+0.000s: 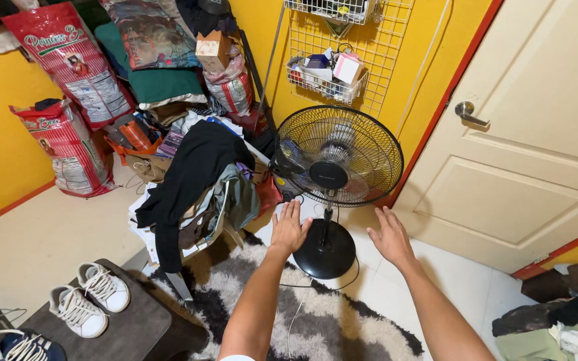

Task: The person disassembles a standing electric fan by hand. They remove the front grille, then the fan blade, and finally the rear grille, placing each component on a nearby white plastic chair.

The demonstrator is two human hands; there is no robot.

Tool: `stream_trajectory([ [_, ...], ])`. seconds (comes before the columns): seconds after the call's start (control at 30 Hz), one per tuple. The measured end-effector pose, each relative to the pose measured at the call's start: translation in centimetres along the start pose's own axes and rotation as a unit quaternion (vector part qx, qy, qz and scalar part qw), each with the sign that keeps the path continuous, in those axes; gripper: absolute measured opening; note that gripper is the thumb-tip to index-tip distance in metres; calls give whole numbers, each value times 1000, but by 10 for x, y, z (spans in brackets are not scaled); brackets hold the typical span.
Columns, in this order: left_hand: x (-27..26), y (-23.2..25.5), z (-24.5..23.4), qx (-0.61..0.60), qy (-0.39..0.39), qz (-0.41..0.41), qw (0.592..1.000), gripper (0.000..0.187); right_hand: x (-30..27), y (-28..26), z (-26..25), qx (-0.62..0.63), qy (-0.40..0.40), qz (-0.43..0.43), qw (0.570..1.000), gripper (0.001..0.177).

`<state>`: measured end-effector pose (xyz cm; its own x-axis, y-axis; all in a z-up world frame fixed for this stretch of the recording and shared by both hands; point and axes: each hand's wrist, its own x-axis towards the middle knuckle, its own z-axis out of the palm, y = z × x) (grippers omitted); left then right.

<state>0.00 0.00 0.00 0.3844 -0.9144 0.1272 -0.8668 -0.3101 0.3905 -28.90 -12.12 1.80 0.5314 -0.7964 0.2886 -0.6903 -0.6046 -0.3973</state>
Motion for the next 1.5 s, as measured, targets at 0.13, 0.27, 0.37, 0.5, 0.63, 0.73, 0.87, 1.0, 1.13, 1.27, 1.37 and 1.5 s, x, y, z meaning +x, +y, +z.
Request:
stream_trajectory([
  [0.13,-3,-1,-1,-4,-2,-3,1000,77,-1,-5,-3,2,-12,6,1000,69],
  [0.27,-3,0,-3,-8,-11,-11,1000,76,-1,-7,-5,8,-13,4,1000,69],
  [0.37,-5,-1,-3,-8,-15,-13,1000,76,-3,-8,-4,7,-12,3,1000,69],
  [0.5,-6,-1,-3,-10,-2,-13,1000,77,-4,-9,-4,13,-9,3,1000,69],
  [0.63,-7,-1,-5,-16,22,-10,1000,77,-4,-11,-5,15,-6,9,1000,72],
  [0.73,-7,-1,-9,-19,33,-12,999,76,-5,-13,-7,14,4,12,1000,74],
  [0.87,-6,-1,-17,-22,47,-10,999,75,-3,-15,-11,4,17,15,1000,78],
  [1.0,-3,-1,-24,-29,59,-6,998,75,1,-15,-14,-4,20,13,1000,81],
  [1.13,-1,-1,-28,-26,75,1,997,74,2,-15,-17,3,21,15,1000,81],
  [1.27,2,0,-33,-34,82,5,996,75,2,-13,-21,-3,9,25,1000,82],
  [1.37,4,-3,-39,-30,82,2,996,74,5,-12,-24,-15,5,29,999,83],
  [1.5,5,-5,-44,-31,87,3,996,74,8,-8,-28,-26,13,20,999,83],
])
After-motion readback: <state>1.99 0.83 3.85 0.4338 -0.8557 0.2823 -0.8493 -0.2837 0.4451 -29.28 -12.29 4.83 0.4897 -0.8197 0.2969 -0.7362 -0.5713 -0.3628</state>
